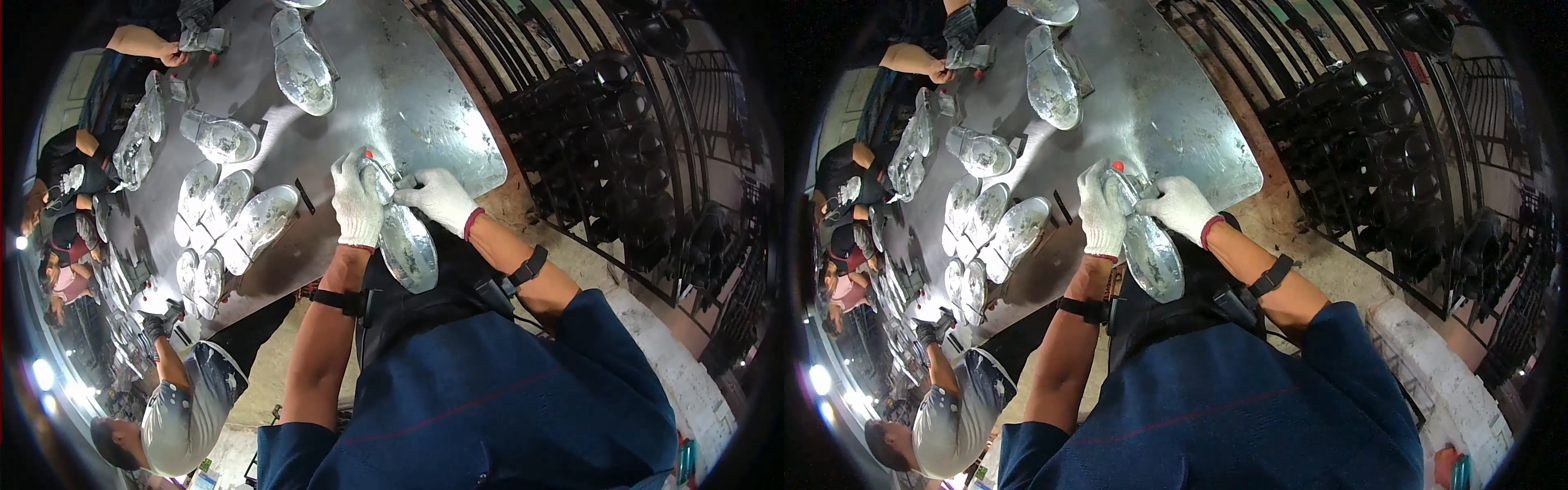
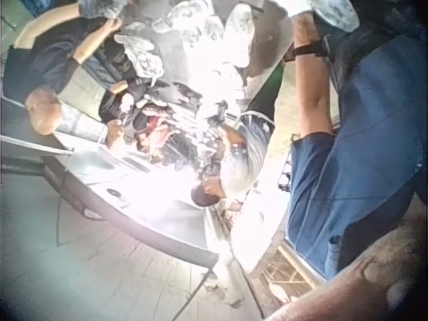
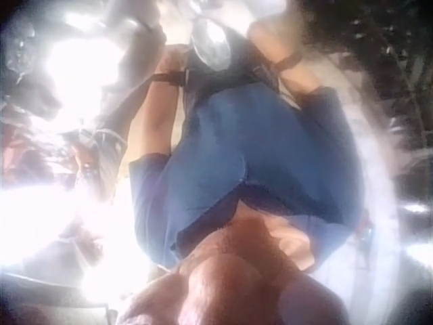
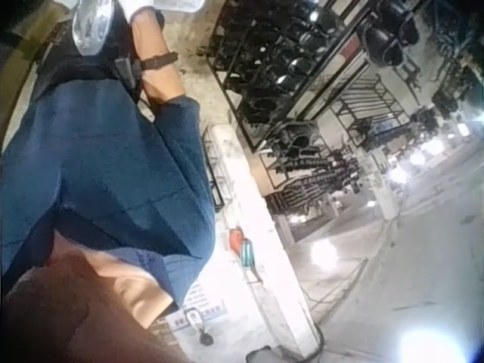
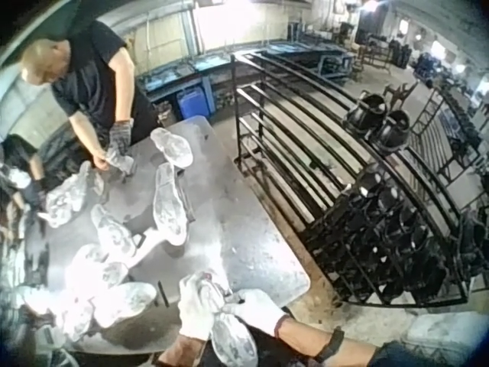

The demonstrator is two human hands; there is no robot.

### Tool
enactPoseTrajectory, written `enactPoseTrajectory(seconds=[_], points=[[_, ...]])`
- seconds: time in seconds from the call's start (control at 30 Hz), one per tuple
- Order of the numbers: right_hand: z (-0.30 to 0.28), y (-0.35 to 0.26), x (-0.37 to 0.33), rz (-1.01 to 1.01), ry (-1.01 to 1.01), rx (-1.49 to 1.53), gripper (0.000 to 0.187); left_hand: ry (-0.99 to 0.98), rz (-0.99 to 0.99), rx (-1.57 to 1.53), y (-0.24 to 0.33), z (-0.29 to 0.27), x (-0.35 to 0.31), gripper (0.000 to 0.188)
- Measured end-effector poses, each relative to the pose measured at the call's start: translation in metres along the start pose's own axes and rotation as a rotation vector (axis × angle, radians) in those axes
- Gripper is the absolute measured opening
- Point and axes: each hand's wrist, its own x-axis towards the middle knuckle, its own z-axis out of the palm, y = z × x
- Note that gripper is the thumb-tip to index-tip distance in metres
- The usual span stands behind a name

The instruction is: Applying adhesive and assembling shoe soles at a manufacturing table.

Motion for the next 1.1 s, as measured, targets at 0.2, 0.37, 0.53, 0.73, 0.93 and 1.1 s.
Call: enactPoseTrajectory(seconds=[0.2, 0.37, 0.53, 0.73, 0.93, 1.1], points=[[0.011, 0.011, 0.006, 0.163, -0.088, 0.334, 0.031, 0.043, 0.034, 0.02, 0.001, 0.002, -0.001, 0.035], [0.0, 0.012, 0.012, 0.257, -0.222, 0.467, 0.02, 0.011, 0.033, 0.009, -0.002, -0.002, 0.002, 0.035], [0.003, 0.002, 0.01, 0.235, -0.186, 0.478, 0.017, -0.032, 0.025, -0.028, 0.0, -0.006, 0.003, 0.034], [0.007, 0.015, 0.001, -0.062, -0.147, 0.122, 0.025, 0.002, 0.03, -0.038, -0.006, -0.003, 0.002, 0.033], [0.004, 0.001, -0.004, 0.113, -0.034, 0.282, 0.025, -0.018, 0.039, -0.033, 0.0, -0.007, 0.003, 0.034], [-0.006, 0.0, 0.011, 0.242, -0.16, 0.52, 0.015, -0.031, -0.018, -0.019, 0.006, -0.005, 0.002, 0.035]])
